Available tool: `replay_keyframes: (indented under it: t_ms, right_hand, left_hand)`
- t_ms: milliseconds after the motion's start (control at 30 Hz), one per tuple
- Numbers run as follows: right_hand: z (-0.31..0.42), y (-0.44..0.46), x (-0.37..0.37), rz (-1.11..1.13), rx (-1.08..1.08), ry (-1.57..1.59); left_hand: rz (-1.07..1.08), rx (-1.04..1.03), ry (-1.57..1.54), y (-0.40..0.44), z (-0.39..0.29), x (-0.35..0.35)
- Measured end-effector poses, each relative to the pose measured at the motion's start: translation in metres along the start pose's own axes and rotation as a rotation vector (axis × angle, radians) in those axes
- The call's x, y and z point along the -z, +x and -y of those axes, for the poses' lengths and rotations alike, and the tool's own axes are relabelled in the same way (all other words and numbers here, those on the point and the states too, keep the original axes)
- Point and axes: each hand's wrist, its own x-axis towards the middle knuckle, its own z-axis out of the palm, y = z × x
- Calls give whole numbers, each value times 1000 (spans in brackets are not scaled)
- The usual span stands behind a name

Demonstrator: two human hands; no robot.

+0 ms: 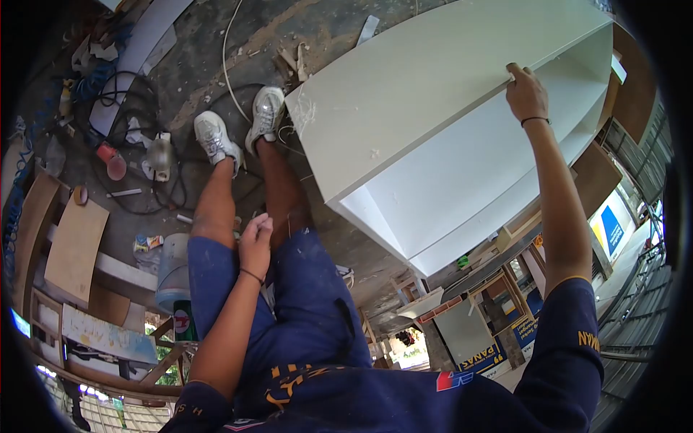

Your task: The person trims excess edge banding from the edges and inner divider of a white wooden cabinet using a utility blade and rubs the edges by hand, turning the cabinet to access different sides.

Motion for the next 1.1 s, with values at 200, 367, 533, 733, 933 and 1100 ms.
replay_keyframes:
  t_ms: [200,367,533,733,933,1100]
  right_hand:
    - [188,-137,19,96,99,230]
    - [331,-246,38,512,553,533]
    - [228,-126,54,188,81,254]
    - [257,-173,41,303,162,123]
    - [330,-217,78,622,298,277]
    - [221,-129,58,364,38,44]
  left_hand:
    - [38,0,-83,-6,11,17]
    - [-12,109,-215,-12,-7,37]
    - [1,122,-248,-19,1,59]
    - [45,110,-277,-17,6,71]
    - [55,137,-306,-15,-2,87]
    - [104,130,-240,-15,8,94]
